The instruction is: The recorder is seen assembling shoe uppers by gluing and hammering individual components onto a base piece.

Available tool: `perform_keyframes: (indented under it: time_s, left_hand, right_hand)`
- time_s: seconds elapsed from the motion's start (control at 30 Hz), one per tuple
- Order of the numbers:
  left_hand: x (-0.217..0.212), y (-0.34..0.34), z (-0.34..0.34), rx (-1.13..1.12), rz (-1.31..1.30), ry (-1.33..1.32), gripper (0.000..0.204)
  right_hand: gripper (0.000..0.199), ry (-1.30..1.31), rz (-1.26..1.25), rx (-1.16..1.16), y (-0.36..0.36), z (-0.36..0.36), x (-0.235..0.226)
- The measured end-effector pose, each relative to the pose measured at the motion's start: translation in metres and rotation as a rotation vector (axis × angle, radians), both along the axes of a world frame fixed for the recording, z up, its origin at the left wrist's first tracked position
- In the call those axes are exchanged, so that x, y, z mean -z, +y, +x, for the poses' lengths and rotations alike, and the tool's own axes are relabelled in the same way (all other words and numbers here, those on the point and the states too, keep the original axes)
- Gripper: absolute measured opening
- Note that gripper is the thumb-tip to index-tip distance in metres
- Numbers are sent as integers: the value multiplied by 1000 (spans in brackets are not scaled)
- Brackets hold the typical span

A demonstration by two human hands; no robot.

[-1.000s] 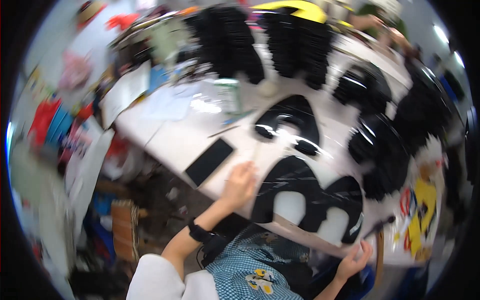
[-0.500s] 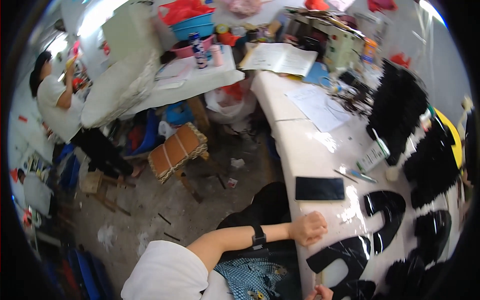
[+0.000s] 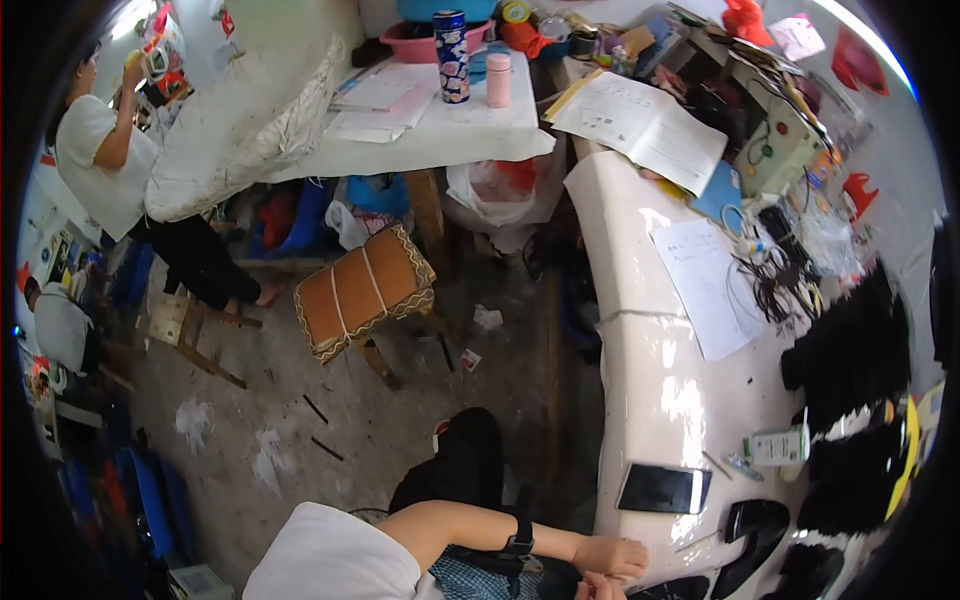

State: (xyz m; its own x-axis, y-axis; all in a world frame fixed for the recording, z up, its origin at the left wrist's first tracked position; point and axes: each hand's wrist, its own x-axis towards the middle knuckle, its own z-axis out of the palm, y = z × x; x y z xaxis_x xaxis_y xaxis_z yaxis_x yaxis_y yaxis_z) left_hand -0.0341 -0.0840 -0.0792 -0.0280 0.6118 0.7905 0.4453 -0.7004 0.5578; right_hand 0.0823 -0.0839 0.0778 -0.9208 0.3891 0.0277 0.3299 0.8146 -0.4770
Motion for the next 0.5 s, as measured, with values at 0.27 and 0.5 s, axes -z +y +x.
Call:
perform_keyframes:
  time_s: [0.27,0.5]
  left_hand:
    - [-10,-156,-115,81,-485,-122,13]
    - [-2,-458,-220,-1116,-1809,23,14]
  right_hand:
    - [18,-302,-79,-141,-25,-101,-43]
    - [21,-536,-33,-394,-87,-240,-89]
